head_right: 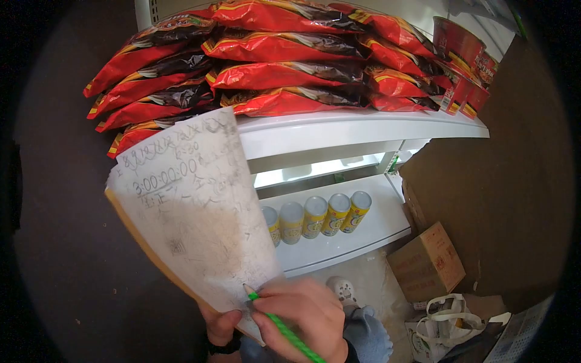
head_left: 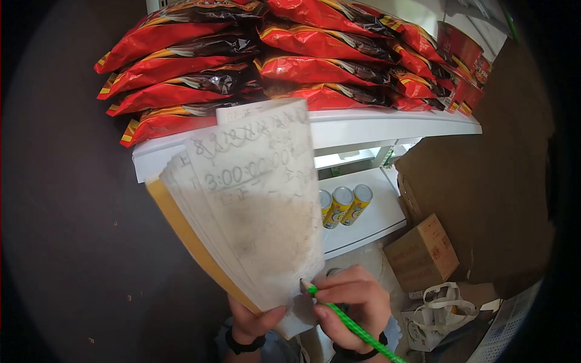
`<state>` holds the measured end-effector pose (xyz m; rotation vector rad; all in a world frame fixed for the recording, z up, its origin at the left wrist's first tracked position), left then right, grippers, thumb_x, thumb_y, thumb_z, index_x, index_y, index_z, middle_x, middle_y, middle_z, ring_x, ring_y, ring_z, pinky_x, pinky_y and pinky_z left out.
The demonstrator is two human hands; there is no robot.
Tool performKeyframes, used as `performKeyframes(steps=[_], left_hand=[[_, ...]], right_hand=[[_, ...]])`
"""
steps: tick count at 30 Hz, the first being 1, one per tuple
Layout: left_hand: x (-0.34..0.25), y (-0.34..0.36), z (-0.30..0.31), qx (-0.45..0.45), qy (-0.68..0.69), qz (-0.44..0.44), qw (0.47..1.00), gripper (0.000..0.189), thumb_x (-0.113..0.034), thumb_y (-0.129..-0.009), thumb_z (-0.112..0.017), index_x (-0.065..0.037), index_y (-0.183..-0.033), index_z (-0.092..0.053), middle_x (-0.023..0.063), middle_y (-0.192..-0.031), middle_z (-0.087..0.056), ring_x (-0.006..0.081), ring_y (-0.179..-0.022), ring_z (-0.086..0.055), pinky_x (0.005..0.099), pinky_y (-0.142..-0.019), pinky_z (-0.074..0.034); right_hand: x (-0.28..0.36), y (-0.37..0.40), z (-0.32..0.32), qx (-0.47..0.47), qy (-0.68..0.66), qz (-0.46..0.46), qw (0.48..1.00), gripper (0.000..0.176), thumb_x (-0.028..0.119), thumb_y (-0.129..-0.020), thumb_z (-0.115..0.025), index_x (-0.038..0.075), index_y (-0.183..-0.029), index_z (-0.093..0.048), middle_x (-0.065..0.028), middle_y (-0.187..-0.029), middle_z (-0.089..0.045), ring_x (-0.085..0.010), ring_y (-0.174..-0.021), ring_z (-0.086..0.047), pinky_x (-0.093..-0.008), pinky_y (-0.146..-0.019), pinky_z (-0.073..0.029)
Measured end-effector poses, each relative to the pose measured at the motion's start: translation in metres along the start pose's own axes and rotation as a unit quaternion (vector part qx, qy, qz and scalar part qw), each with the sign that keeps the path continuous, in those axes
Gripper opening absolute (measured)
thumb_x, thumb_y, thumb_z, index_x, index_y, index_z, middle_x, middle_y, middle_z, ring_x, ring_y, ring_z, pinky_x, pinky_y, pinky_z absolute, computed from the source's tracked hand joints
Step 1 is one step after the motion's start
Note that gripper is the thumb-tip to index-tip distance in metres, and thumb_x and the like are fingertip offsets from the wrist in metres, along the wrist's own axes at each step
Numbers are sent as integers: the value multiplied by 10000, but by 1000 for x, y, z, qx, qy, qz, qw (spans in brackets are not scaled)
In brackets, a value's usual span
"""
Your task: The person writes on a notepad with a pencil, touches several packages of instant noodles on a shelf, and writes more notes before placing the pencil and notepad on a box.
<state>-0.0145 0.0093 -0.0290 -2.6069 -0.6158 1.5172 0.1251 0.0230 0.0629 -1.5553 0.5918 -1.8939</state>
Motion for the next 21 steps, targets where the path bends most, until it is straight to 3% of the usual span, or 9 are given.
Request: performKeyframes(steps=[2, 4, 7, 8, 10, 13, 21], left_hand=[[0, 0, -1, 10, -22, -4, 1000, 623, -109, -570, -683, 49, -1116, -429, 110, -1028, -538, 182, -921, -530, 312, -804, -426], [0, 0, -1, 3, -12, 6, 1000, 611, -112, -573, -683, 50, -1109, -438, 110, -1024, -542, 180, -917, -532, 310, -800, -427], [-1, -2, -3, -11, -2, 9, 1000, 599, -119, -579, -680, 52, -1102, -445, 109, -1023, -544, 175, -911, -534, 307, -795, -428], [-2, -2, -4, -18, -2, 1, 1000, 598, -123, -582, -677, 55, -1102, -443, 108, -1026, -543, 173, -910, -534, 306, -793, -429], [-2, -2, -3, -17, 2, 1, 1000, 592, -124, -582, -677, 54, -1098, -448, 106, -1021, -545, 172, -903, -536, 303, -787, -432], [-3, -2, -4, -22, 14, -11, 1000, 602, -125, -582, -675, 50, -1108, -439, 105, -1028, -540, 173, -909, -533, 303, -788, -432], [2, 0, 4, -11, 4, 21, 1000, 699, -130, -589, -670, 43, -1186, -351, 117, -1101, -489, 185, -990, -492, 322, -838, -402]], right_hand=[[-4, 0, 2, -16, 10, -7, 1000, 158, 31, -662, -629, 18, -800, -554, -120, -746, -611, -204, -640, -564, -287, -567, -422], [-5, -2, 3, 52, 39, 26, 998, 151, 32, -673, -624, 18, -804, -550, -127, -756, -612, -204, -635, -563, -288, -577, -427], [-4, -4, 0, 68, 44, 29, 996, 129, 32, -678, -621, 24, -785, -550, -126, -754, -614, -204, -635, -563, -288, -586, -429], [-2, -2, -3, 67, 44, 29, 996, 129, 32, -678, -621, 24, -785, -550, -126, -754, -614, -204, -635, -563, -288, -586, -429], [-3, 3, -3, -71, 38, -63, 995, 104, 25, -674, -620, 29, -752, -551, -119, -736, -614, -202, -618, -554, -292, -578, -426], [-4, 1, 3, 15, 6, -5, 1000, 103, 18, -678, -617, 21, -755, -550, -120, -723, -609, -195, -613, -548, -285, -571, -424], [-7, 3, -3, -6, 18, -35, 999, 103, -2, -663, -614, 16, -742, -551, -132, -730, -614, -194, -620, -552, -271, -572, -426]])
Point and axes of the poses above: each hand's wrist, its own y-axis away from the middle knuckle, its own z-axis out of the back of the hand, x = y × z, the point moved 2 cm from there along -y, towards the middle knuckle
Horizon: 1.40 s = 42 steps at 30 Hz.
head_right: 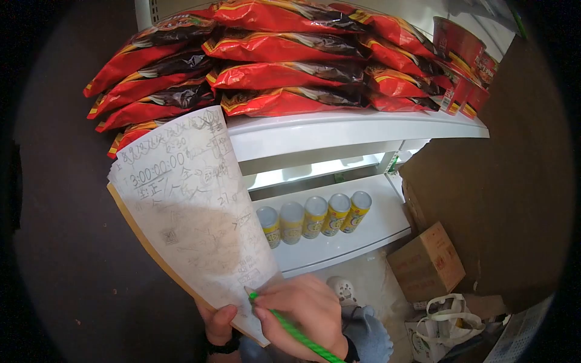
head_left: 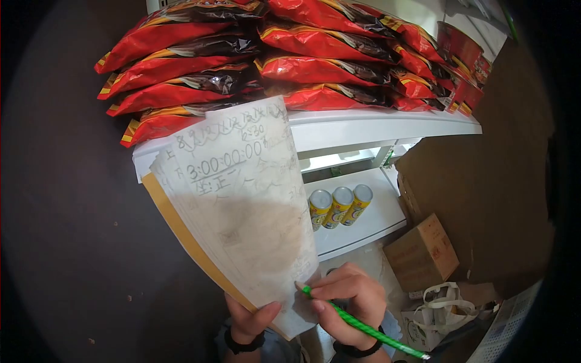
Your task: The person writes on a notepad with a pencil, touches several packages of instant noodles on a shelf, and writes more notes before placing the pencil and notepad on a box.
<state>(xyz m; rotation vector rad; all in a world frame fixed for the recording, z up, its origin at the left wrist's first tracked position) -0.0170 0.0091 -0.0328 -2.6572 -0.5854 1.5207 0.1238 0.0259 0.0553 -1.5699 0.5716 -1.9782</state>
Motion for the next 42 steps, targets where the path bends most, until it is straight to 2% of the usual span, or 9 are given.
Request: performKeyframes(steps=[5, 7, 10, 19, 23, 25, 28, 41, 42], left_hand=[[-1, -1, -1, 4, 11, -11, 1000, 686, -127, -593, -666, 49, -1179, -357, 119, -1091, -495, 188, -981, -496, 320, -836, -404], [-2, -1, -2, 0, 14, -9, 1000, 686, -124, -591, -668, 49, -1178, -358, 119, -1090, -495, 190, -979, -497, 320, -837, -403], [-2, -1, -3, 1, 17, -15, 1000, 694, -118, -587, -672, 47, -1182, -354, 121, -1091, -494, 194, -979, -497, 321, -840, -402], [3, 4, 4, -12, 23, -4, 1000, 752, -104, -580, -670, 37, -1219, -299, 127, -1120, -469, 202, -997, -487, 330, -841, -407], [0, 3, 1, -15, 32, 13, 999, 754, -112, -580, -670, 36, -1219, -298, 126, -1110, -471, 204, -996, -487, 330, -839, -408], [-1, 2, 1, -14, 27, 11, 999, 757, -117, -578, -671, 36, -1219, -299, 125, -1110, -471, 204, -996, -487, 330, -839, -408], [0, 3, 2, -13, 21, 4, 1000, 763, -126, -575, -675, 37, -1219, -300, 123, -1111, -472, 202, -996, -487, 328, -842, -406], [-2, 4, 2, -9, 27, 17, 999, 745, -126, -579, -670, 47, -1210, -312, 126, -1113, -475, 198, -996, -484, 321, -844, -400], [-1, 4, 3, -9, 27, 17, 999, 745, -126, -579, -670, 47, -1210, -312, 126, -1113, -475, 198, -996, -484, 321, -844, -400]], right_hand=[[-1, -2, 0, -2, 16, 14, 1000, 107, 0, -656, -620, 11, -736, -551, -139, -742, -616, -199, -632, -554, -270, -579, -428], [-1, -3, 2, 74, -7, 43, 996, 121, 11, -668, -615, 5, -766, -543, -144, -757, -617, -189, -648, -549, -263, -586, -423], [0, 3, -1, -63, -20, -35, 997, 142, 23, -684, -604, 5, -805, -531, -141, -756, -611, -173, -656, -539, -256, -592, -415], [-7, 3, 4, 21, -42, -1, 999, 143, 28, -699, -591, 4, -822, -522, -136, -738, -598, -169, -654, -539, -261, -606, -421], [-2, 3, 1, 17, -45, -11, 999, 133, 21, -702, -581, 2, -818, -518, -135, -735, -593, -178, -651, -542, -267, -613, -425], [2, 3, -2, -73, -46, -72, 994, 125, 18, -705, -574, -2, -812, -514, -142, -752, -589, -183, -663, -542, -270, -621, -425], [-4, 5, 2, -20, -75, -40, 996, 113, 18, -711, -568, -5, -806, -511, -149, -769, -585, -182, -683, -541, -268, -629, -423], [-3, 6, 2, -57, -111, -84, 989, 93, 32, -722, -571, -3, -787, -515, -146, -756, -580, -183, -672, -543, -270, -617, -425], [-3, 2, 5, -2, -80, -38, 996, 96, 37, -719, -576, -1, -783, -516, -146, -741, -578, -183, -663, -543, -271, -613, -425]])
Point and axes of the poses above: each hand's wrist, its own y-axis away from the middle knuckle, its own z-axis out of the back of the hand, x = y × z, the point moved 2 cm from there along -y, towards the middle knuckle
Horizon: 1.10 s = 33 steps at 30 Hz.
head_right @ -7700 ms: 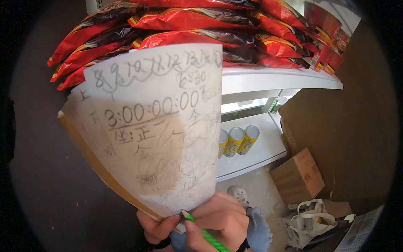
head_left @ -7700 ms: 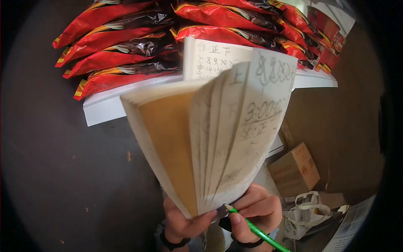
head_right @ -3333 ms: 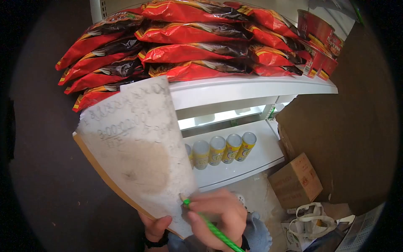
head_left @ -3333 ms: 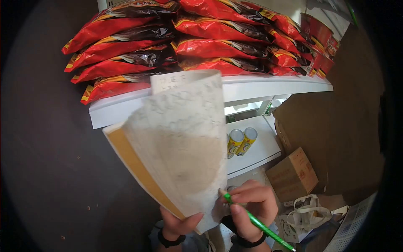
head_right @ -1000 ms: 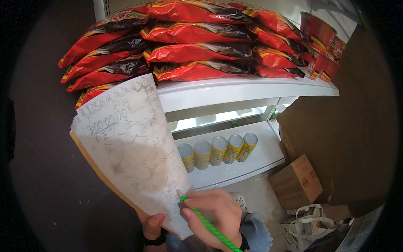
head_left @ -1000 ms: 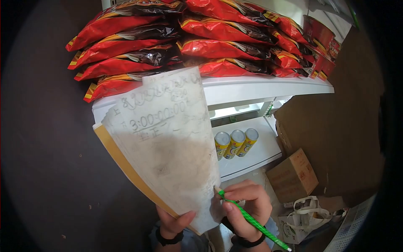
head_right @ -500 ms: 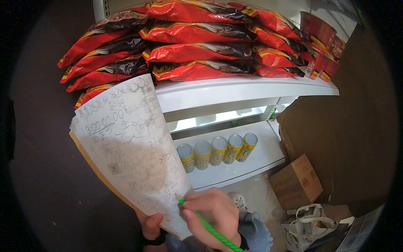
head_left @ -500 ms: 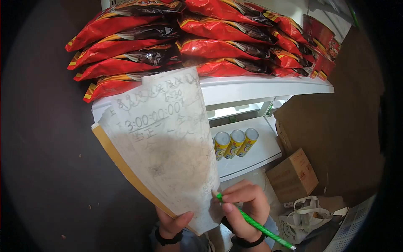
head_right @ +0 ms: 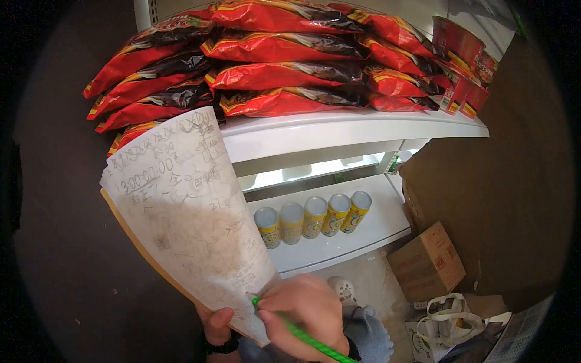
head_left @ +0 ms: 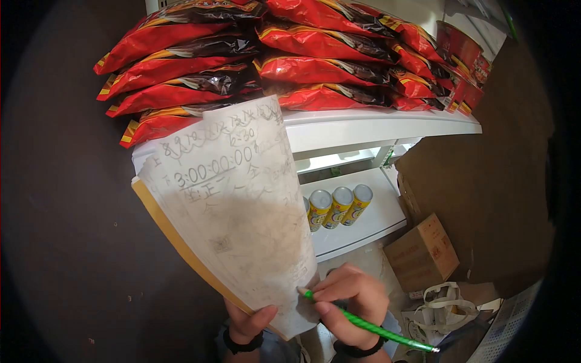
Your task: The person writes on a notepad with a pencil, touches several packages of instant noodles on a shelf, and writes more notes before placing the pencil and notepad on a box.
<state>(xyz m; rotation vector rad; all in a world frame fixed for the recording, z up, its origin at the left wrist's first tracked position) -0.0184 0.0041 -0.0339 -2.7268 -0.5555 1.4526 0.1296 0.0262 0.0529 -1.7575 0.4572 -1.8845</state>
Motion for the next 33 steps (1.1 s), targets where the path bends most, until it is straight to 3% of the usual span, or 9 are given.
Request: performKeyframes(steps=[2, 7, 14, 16, 19, 25, 29, 31, 33], left_hand=[[2, 0, 3, 1, -11, 1, 1000, 737, -122, -578, -666, 48, -1205, -317, 129, -1107, -478, 197, -989, -489, 321, -840, -402], [-1, -3, -4, -2, -8, 1, 1000, 725, -123, -574, -668, 49, -1193, -330, 125, -1099, -482, 195, -976, -494, 320, -832, -407], [0, -1, -3, 6, -17, 0, 1000, 726, -124, -578, -670, 41, -1196, -327, 120, -1098, -480, 195, -975, -493, 318, -821, -412], [1, -1, -1, 8, -17, -1, 1000, 730, -123, -580, -668, 40, -1201, -321, 119, -1102, -478, 195, -978, -491, 318, -822, -411], [4, -1, 2, 8, -11, -7, 1000, 734, -119, -585, -666, 37, -1210, -313, 119, -1110, -473, 195, -985, -487, 320, -824, -410], [3, -3, -1, 0, 3, -17, 1000, 738, -111, -590, -667, 33, -1218, -308, 123, -1114, -473, 196, -992, -487, 326, -831, -410], [2, -3, -3, 1, 17, -26, 1000, 738, -106, -589, -667, 33, -1218, -307, 123, -1114, -476, 195, -989, -490, 323, -833, -409], [1, -4, -4, 2, 12, -23, 1000, 737, -107, -589, -667, 34, -1218, -307, 124, -1114, -476, 196, -989, -491, 321, -833, -409], [0, -4, -3, 2, 7, -21, 1000, 737, -107, -589, -666, 35, -1217, -307, 124, -1115, -476, 196, -988, -492, 320, -833, -409]], right_hand=[[2, -1, -1, 57, 34, 41, 997, 99, 43, -717, -581, 0, -779, -517, -145, -726, -576, -182, -655, -542, -271, -609, -425], [0, 4, -4, -57, 1, -40, 998, 103, 53, -715, -583, -2, -769, -514, -143, -705, -572, -181, -638, -537, -274, -600, -422], [1, 4, -7, -61, 31, -1, 998, 113, 48, -729, -569, -8, -803, -504, -151, -739, -572, -180, -657, -545, -273, -616, -427], [-1, 4, -7, -110, 18, -45, 993, 129, 48, -728, -573, -9, -817, -499, -149, -751, -572, -180, -658, -548, -272, -631, -430], [-2, 4, -3, -48, -3, -22, 999, 129, 51, -729, -575, -9, -811, -497, -143, -739, -569, -177, -661, -549, -275, -632, -434], [-6, 4, -3, -44, -17, -63, 997, 100, 45, -726, -558, -10, -783, -497, -134, -719, -561, -175, -638, -548, -280, -614, -439], [-4, 3, -6, -58, -22, -63, 996, 93, 42, -720, -555, -9, -770, -495, -128, -707, -557, -175, -632, -547, -276, -616, -438], [-7, 4, -8, -136, -8, -87, 987, 87, 40, -715, -552, -9, -757, -493, -134, -722, -555, -177, -626, -546, -274, -616, -436], [-8, 6, -3, -104, -31, -76, 991, 89, 38, -715, -551, -10, -760, -492, -136, -732, -553, -177, -631, -545, -275, -619, -438]])
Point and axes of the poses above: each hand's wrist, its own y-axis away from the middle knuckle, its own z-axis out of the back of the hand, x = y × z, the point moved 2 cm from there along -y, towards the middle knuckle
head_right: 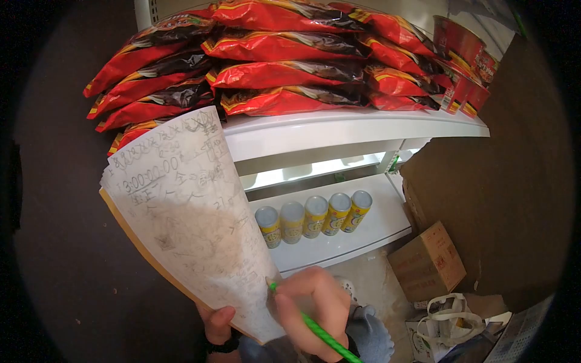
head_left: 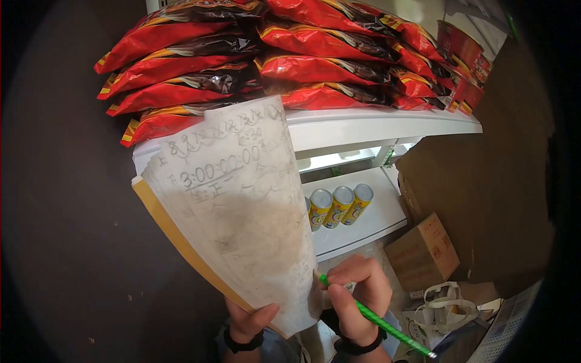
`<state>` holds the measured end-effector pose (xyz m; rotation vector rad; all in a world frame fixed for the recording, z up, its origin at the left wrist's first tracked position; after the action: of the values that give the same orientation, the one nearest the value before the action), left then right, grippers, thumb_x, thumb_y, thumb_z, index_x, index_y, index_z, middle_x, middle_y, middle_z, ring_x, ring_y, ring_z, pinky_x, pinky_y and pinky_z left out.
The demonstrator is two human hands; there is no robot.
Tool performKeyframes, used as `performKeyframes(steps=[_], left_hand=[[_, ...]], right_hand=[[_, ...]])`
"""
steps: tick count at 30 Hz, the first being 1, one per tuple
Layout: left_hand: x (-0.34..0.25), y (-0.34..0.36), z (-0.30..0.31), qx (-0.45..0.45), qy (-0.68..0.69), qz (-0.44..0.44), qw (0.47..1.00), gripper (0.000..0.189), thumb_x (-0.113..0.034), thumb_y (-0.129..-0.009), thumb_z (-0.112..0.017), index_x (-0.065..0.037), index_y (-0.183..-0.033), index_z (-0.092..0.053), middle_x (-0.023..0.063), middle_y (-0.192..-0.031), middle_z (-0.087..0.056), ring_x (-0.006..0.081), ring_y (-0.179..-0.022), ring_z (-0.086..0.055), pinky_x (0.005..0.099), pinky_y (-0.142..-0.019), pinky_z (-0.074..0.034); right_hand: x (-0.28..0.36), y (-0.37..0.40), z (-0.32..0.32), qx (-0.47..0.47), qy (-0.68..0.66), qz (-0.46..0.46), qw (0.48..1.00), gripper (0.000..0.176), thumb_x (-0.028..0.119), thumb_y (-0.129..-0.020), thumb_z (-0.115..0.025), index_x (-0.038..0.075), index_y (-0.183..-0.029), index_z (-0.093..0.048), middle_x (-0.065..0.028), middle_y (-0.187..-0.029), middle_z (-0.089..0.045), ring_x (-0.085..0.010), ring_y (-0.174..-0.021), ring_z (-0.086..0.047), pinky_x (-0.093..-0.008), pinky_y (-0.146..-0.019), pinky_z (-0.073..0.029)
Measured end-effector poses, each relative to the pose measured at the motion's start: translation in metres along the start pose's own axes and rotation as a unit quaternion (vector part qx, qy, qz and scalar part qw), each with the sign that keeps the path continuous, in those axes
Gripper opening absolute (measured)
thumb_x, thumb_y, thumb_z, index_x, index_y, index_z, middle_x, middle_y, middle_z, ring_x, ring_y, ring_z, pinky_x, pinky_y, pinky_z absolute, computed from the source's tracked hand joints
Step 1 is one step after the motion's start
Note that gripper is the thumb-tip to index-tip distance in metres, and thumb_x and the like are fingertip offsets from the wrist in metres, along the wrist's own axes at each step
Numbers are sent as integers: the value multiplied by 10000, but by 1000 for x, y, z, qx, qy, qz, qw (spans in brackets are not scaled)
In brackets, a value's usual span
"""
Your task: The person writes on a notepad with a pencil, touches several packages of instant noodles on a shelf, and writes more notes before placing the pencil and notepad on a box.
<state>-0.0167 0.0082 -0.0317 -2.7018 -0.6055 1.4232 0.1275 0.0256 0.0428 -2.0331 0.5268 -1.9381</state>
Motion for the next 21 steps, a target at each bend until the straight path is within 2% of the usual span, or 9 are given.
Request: performKeyframes(steps=[2, 4, 7, 13, 16, 20, 21], left_hand=[[1, 1, 0, 1, 14, -3, 1000, 736, -107, -588, -666, 38, -1214, -309, 124, -1114, -476, 197, -989, -492, 319, -832, -409], [1, 1, 1, -1, 12, 5, 1000, 739, -107, -587, -666, 39, -1216, -306, 124, -1114, -476, 196, -991, -490, 319, -833, -409], [1, 1, 2, -1, 4, 13, 1000, 745, -108, -586, -664, 40, -1219, -300, 124, -1112, -476, 195, -995, -487, 321, -838, -407], [1, 2, 3, -2, -2, 16, 1000, 743, -110, -588, -658, 43, -1220, -298, 126, -1118, -472, 200, -1001, -483, 325, -847, -402], [1, 2, 4, -1, -3, 28, 1000, 737, -108, -588, -654, 44, -1217, -302, 128, -1128, -465, 202, -1009, -478, 326, -849, -400], [0, 1, 2, 7, -2, 25, 1000, 735, -105, -587, -651, 43, -1216, -302, 128, -1133, -461, 204, -1017, -475, 329, -850, -399], [0, 1, 0, 7, -2, 25, 1000, 735, -105, -587, -651, 43, -1216, -302, 128, -1133, -461, 204, -1017, -475, 329, -850, -399]], right_hand=[[1, 0, 1, 34, -21, 8, 999, 91, 36, -714, -550, -11, -764, -490, -137, -742, -551, -177, -636, -545, -277, -622, -439], [6, -2, -1, 60, 39, 36, 997, 94, 37, -715, -551, -12, -764, -489, -139, -754, -548, -178, -649, -547, -277, -629, -443], [4, -1, -6, 7, 22, 0, 1000, 93, 35, -714, -555, -9, -765, -491, -136, -736, -554, -177, -650, -551, -273, -631, -444], [4, -2, 1, 59, 32, 13, 998, 87, 24, -715, -550, -7, -771, -492, -138, -732, -559, -176, -645, -551, -270, -624, -442], [1, -1, -2, 23, 30, 5, 999, 87, 29, -713, -552, -5, -768, -494, -130, -717, -558, -173, -642, -549, -265, -617, -442], [3, -1, 0, 26, -2, 1, 1000, 90, 32, -710, -553, -4, -769, -495, -121, -707, -562, -168, -637, -547, -265, -612, -437], [5, -2, 0, 28, 43, 13, 999, 92, 31, -709, -552, -4, -772, -495, -122, -702, -560, -169, -636, -545, -266, -610, -436]])
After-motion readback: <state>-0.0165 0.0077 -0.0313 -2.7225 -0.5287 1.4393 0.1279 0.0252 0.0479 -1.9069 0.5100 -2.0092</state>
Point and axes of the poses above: each hand's wrist, its own y-axis away from the middle knuckle, its own z-axis out of the back of the hand, x = y × z, the point moved 2 cm from there along -y, towards the middle knuckle
